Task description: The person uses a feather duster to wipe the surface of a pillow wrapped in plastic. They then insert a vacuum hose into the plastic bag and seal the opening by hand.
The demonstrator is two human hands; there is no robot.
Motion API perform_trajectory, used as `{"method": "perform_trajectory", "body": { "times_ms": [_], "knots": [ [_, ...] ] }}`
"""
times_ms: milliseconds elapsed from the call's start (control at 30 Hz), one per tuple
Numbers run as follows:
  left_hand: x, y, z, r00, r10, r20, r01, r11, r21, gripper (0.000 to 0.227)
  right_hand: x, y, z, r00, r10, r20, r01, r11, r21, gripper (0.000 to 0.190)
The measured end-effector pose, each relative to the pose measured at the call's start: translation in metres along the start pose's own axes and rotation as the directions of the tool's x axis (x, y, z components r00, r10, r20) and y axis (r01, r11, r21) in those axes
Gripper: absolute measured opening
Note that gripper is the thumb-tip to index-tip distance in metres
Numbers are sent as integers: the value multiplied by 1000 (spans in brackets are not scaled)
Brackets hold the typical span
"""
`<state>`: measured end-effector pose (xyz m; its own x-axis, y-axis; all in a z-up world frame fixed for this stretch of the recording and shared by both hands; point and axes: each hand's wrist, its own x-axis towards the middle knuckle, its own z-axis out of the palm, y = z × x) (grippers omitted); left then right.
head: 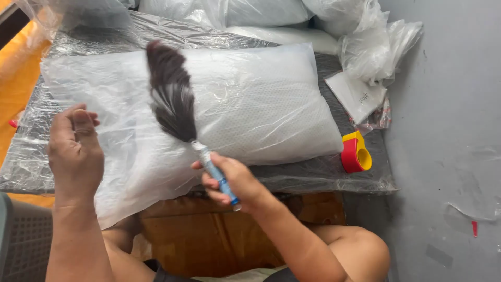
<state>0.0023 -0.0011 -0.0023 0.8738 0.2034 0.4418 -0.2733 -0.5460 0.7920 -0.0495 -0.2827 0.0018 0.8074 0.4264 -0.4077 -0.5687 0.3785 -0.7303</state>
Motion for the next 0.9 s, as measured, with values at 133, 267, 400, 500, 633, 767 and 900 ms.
{"method": "perform_trajectory", "body": {
  "times_ms": [133,267,400,500,633,767,900],
  "knots": [
    [7,8,14,856,-350,380,301,936,184,58,-27,-56,-76,996,-70,-47,79,971,224,44],
    [10,23,24,593,-572,567,380,819,429,81,-36,-117,-168,784,-324,-529,454,881,132,34],
    [14,28,27,619,-550,560,371,834,409,77,-28,-104,-179,618,-302,-726,451,892,13,30],
    [24,29,31,580,-609,541,375,789,486,82,-31,-62,-131,780,-296,-552,350,937,-8,35],
    [21,30,30,637,-601,482,453,798,397,88,-64,-4,-64,1000,-3,-16,2,1000,-6,45],
    [23,16,31,673,-591,445,467,806,364,82,-83,27,-48,996,72,-43,-82,940,-331,41],
    [23,32,25,602,-631,489,460,775,434,60,-112,43,-127,976,-194,-103,130,888,-441,29]
  ]
}}
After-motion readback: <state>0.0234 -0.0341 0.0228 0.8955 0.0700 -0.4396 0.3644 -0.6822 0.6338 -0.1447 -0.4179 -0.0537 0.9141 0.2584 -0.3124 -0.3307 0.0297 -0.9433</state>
